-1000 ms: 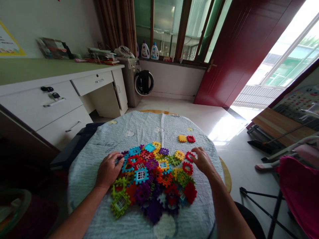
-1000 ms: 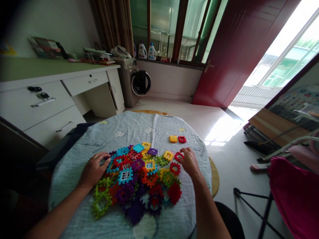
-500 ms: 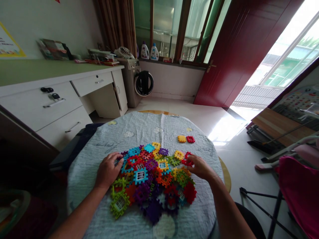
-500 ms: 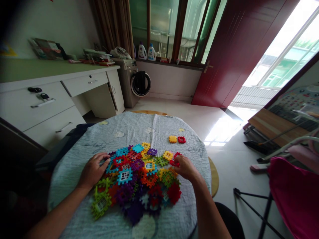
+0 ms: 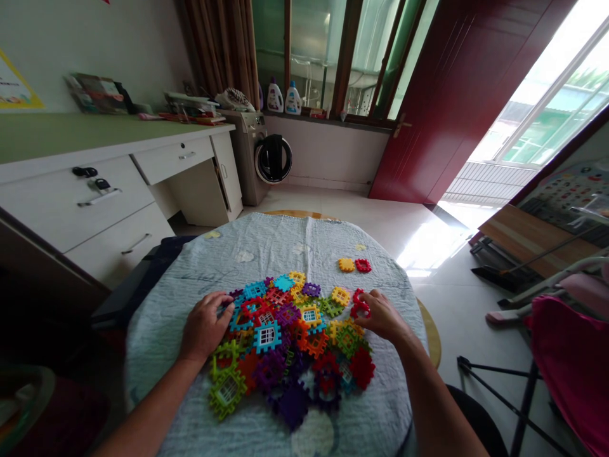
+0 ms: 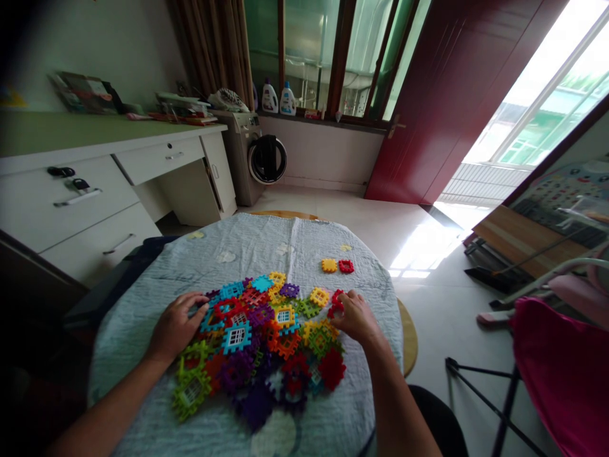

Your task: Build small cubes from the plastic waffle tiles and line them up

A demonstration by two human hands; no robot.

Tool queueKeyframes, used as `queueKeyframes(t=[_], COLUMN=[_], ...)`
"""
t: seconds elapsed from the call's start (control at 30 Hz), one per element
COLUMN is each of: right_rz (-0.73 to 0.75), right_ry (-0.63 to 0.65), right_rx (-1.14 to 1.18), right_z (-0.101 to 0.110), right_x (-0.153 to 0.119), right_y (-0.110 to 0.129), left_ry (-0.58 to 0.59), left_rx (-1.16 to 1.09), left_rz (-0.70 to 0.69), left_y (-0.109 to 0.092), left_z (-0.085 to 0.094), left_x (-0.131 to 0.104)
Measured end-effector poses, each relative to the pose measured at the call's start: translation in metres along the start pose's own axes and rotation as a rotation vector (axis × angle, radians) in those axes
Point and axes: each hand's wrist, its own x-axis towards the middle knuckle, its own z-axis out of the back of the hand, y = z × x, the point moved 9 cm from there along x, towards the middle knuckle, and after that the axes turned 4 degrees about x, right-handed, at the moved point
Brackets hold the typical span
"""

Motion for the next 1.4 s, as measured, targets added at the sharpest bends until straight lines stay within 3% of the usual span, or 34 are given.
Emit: queueKeyframes(t=[0.27,1.03,1.4], right_rz=[-0.052,0.001,-0.086], right_ry=[0.05,0.184,0.15], right_rx=[-0.011,-0.069,-0.064], right_z=[-0.006,-0.014,-0.013], right_x=[0.0,-0.011,-0.008], right_y=[0.007,0.013,0.007], left_ry=[0.011,0.026,0.036], left_rx=[-0.003,-0.008,-0.014], left_rz=[-0.006,-0.006,-0.003], left_y=[-0.001,0.004,0.007], left_z=[0.0,-0.005,-0.007], left_x=[0.001,-0.001,-0.001])
